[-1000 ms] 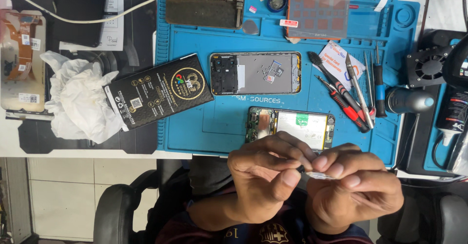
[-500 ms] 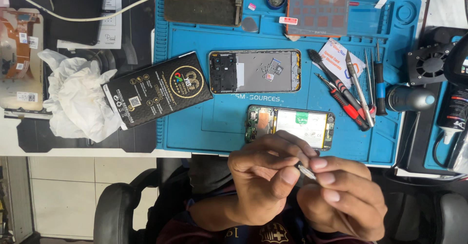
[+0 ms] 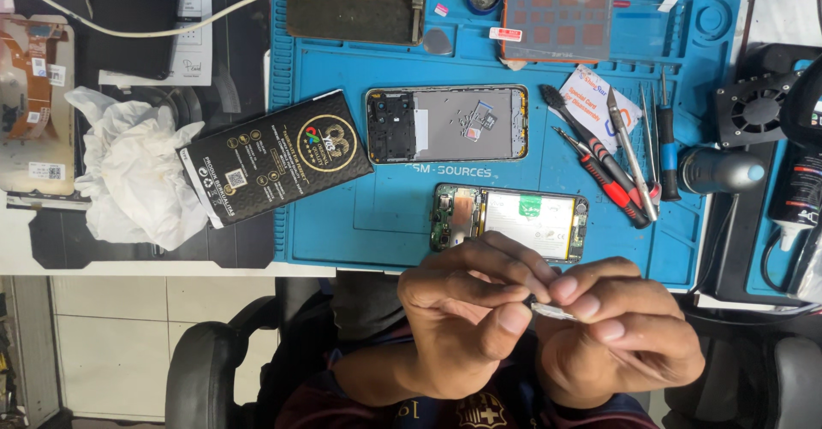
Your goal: The person removes the battery from a disassembled smartphone, places it on the workbench, and then cuts a piece of adhesive tape with scissors to apply over internal components. The person handles the phone chassis, battery, and tape while working at a cluttered electronics repair bench.
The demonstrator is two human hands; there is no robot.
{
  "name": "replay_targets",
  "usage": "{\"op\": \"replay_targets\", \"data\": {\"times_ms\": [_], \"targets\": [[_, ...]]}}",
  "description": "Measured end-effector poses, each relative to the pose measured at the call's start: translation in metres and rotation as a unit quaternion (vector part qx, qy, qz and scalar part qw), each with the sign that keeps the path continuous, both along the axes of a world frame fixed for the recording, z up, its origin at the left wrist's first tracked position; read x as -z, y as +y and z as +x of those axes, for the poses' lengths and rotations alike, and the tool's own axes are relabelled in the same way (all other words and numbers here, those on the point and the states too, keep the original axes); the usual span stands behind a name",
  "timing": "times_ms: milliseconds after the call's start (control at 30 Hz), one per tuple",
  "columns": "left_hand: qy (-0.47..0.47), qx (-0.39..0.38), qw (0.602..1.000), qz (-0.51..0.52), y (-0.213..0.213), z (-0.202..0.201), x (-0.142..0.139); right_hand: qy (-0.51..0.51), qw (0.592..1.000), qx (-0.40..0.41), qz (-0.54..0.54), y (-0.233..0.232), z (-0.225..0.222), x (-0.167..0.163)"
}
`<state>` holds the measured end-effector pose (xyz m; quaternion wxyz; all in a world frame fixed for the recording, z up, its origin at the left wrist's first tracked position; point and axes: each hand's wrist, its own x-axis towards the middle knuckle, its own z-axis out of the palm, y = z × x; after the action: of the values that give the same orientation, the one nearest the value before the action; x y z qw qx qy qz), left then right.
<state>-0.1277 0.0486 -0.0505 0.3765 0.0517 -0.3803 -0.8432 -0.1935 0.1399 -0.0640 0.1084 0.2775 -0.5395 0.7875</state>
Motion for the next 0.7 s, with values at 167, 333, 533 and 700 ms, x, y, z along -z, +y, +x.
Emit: {"op": "replay_targets", "data": {"times_ms": [167, 333, 533, 700], "targets": [[0.009, 0.009, 1.0, 0.022, 0.0014, -0.0013, -0.0005, -0.056, 0.998, -0.004, -0.027, 0.0052, 0.0078, 0.0056], [0.011, 0.019, 0.999, 0.038, 0.0023, -0.0009, 0.0016, -0.074, 0.996, -0.009, -0.042, 0.0066, 0.0099, 0.0092], [0.007, 0.015, 0.999, 0.037, 0.0043, 0.0005, 0.003, 0.002, 0.999, 0.032, 0.011, 0.0038, 0.0053, 0.0072], [0.004, 0.008, 0.999, 0.04, 0.0058, 0.0002, 0.0031, 0.103, 0.99, 0.06, 0.075, 0.0006, 0.0013, 0.0021]]}}
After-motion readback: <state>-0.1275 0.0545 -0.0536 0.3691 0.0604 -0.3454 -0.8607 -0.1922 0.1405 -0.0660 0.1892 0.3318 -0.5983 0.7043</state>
